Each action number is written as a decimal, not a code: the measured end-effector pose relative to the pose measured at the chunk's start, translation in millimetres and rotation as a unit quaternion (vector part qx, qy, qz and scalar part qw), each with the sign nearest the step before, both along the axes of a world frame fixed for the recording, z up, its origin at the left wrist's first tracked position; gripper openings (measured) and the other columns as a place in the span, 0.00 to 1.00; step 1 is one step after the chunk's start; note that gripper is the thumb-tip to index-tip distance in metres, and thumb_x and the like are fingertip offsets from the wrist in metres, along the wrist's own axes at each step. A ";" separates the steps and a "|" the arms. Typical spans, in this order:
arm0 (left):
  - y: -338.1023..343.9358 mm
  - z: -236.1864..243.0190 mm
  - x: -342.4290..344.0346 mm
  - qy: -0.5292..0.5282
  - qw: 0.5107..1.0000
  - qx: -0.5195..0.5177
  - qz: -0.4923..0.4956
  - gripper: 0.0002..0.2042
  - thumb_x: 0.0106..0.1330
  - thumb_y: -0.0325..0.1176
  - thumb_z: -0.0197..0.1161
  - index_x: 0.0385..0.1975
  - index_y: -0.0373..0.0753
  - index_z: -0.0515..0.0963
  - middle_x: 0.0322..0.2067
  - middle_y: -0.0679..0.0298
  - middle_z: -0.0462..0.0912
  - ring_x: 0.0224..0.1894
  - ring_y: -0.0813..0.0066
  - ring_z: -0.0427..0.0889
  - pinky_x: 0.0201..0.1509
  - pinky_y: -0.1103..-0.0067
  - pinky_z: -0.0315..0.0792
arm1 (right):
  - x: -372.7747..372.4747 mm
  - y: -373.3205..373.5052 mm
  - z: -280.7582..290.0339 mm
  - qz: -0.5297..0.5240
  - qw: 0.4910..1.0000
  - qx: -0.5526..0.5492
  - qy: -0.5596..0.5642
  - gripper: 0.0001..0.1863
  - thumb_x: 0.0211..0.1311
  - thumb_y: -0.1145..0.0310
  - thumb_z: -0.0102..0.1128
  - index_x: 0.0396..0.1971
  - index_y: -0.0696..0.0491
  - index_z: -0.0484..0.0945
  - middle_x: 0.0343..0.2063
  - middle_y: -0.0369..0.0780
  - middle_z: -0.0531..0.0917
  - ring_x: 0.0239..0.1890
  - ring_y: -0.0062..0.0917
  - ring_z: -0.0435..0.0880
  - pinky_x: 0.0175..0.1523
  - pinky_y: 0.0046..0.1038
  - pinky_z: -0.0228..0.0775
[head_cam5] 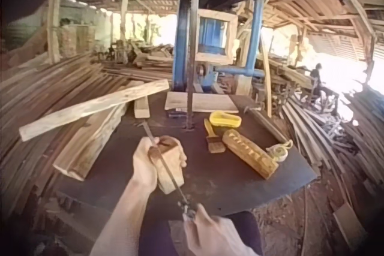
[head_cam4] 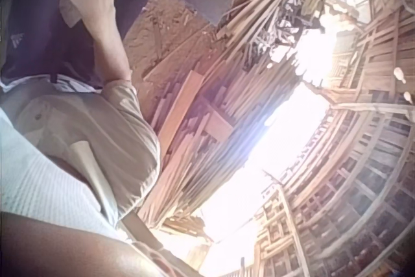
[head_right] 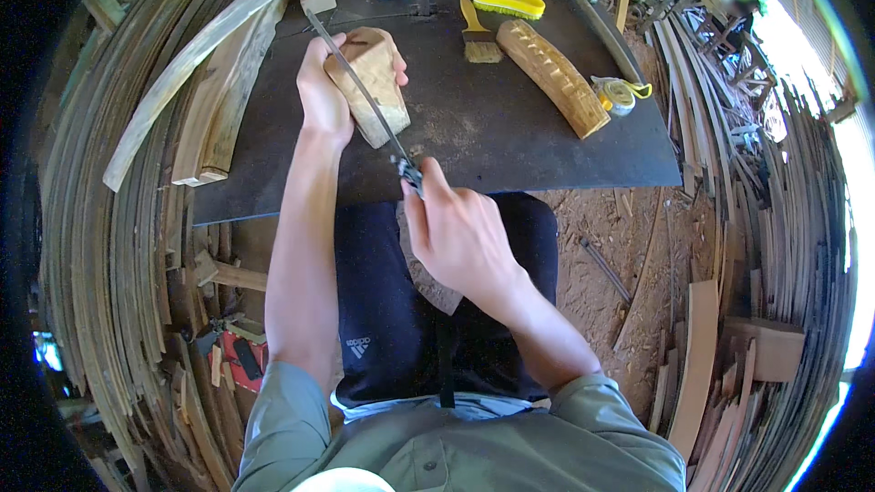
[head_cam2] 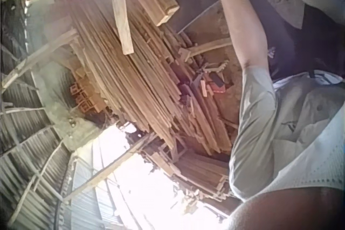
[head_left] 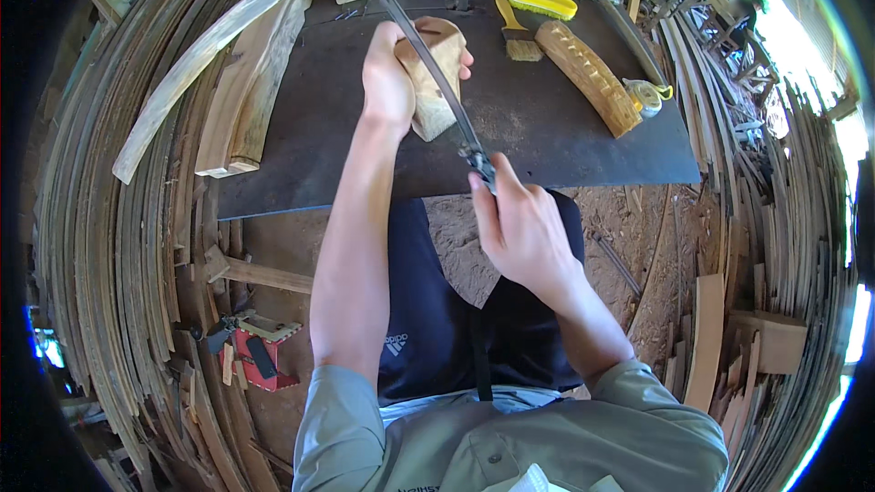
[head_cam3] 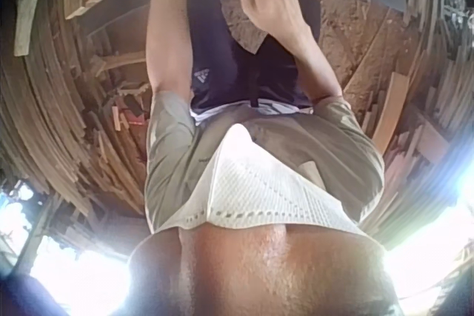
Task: Sawing a small block of wood using a handheld hacksaw blade.
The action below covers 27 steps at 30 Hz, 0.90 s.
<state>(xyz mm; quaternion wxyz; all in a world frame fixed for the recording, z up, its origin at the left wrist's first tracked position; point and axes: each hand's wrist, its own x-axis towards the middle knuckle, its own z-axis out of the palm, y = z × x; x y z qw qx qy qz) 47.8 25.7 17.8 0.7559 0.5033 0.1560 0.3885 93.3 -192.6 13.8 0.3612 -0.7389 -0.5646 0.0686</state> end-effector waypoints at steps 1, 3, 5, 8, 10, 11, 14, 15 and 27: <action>-1.3 -1.0 1.3 0.007 1.000 0.011 -0.011 0.29 0.74 0.48 0.34 0.44 0.30 0.80 0.32 0.50 0.88 0.33 0.60 0.87 0.39 0.67 0.82 | 6.3 3.0 0.7 0.002 1.000 0.002 0.000 0.11 0.76 0.67 0.56 0.38 0.59 0.69 0.12 0.49 0.75 0.17 0.50 0.80 0.25 0.47 0.71; -8.0 3.9 -0.5 0.014 1.000 0.003 -0.019 0.29 0.74 0.48 0.34 0.44 0.31 0.80 0.33 0.49 0.88 0.34 0.59 0.88 0.40 0.67 0.82 | 12.9 2.9 7.2 0.033 0.999 0.016 -0.006 0.12 0.77 0.67 0.56 0.38 0.60 0.69 0.11 0.48 0.74 0.17 0.50 0.81 0.24 0.48 0.70; -14.2 7.2 -2.5 0.029 1.000 -0.004 0.004 0.28 0.74 0.48 0.36 0.44 0.30 0.80 0.33 0.48 0.88 0.35 0.58 0.88 0.43 0.67 0.82 | 13.7 6.2 8.9 0.029 0.999 0.028 0.002 0.12 0.78 0.66 0.56 0.37 0.59 0.69 0.11 0.49 0.74 0.17 0.49 0.80 0.24 0.47 0.70; -15.6 9.3 -2.4 0.028 1.000 -0.003 -0.008 0.27 0.74 0.47 0.37 0.45 0.29 0.79 0.34 0.46 0.88 0.35 0.58 0.88 0.45 0.67 0.83 | 19.6 10.5 10.0 0.035 0.998 0.032 0.046 0.12 0.78 0.66 0.56 0.37 0.58 0.69 0.11 0.49 0.74 0.16 0.49 0.80 0.24 0.46 0.69; -14.1 8.1 -1.4 0.031 0.999 0.001 -0.010 0.27 0.74 0.47 0.38 0.46 0.29 0.79 0.34 0.46 0.88 0.35 0.58 0.88 0.45 0.67 0.83 | 20.9 13.1 11.1 0.039 0.996 0.038 0.071 0.12 0.77 0.66 0.56 0.37 0.58 0.68 0.11 0.49 0.74 0.16 0.49 0.79 0.24 0.45 0.69; -11.8 5.9 -1.2 0.024 1.000 0.010 -0.012 0.27 0.74 0.47 0.37 0.46 0.29 0.79 0.34 0.46 0.88 0.35 0.58 0.88 0.45 0.67 0.83 | 20.5 14.7 10.7 0.037 0.996 0.038 0.072 0.12 0.77 0.66 0.56 0.37 0.58 0.68 0.11 0.49 0.74 0.16 0.49 0.79 0.24 0.45 0.69; -7.6 1.4 -1.4 0.014 1.000 0.017 -0.015 0.27 0.74 0.48 0.37 0.46 0.30 0.78 0.34 0.46 0.88 0.35 0.58 0.88 0.45 0.67 0.83 | 17.4 22.4 9.5 0.062 0.994 0.054 0.075 0.12 0.77 0.67 0.57 0.36 0.59 0.68 0.12 0.49 0.75 0.17 0.50 0.80 0.25 0.47 0.70; -6.9 1.0 -1.7 0.012 1.000 0.015 -0.014 0.28 0.75 0.48 0.36 0.46 0.30 0.78 0.34 0.46 0.88 0.35 0.58 0.88 0.44 0.67 0.83 | 16.7 23.3 9.7 0.061 0.994 0.054 0.076 0.12 0.77 0.67 0.57 0.36 0.59 0.68 0.12 0.49 0.75 0.17 0.50 0.80 0.25 0.47 0.70; -12.1 6.0 1.3 0.027 0.999 0.031 -0.010 0.28 0.70 0.51 0.38 0.42 0.32 0.79 0.31 0.53 0.85 0.33 0.64 0.85 0.38 0.71 0.80 | 14.2 34.8 11.0 0.055 0.996 0.060 0.044 0.13 0.76 0.68 0.58 0.43 0.65 0.73 0.14 0.51 0.73 0.18 0.51 0.79 0.25 0.46 0.65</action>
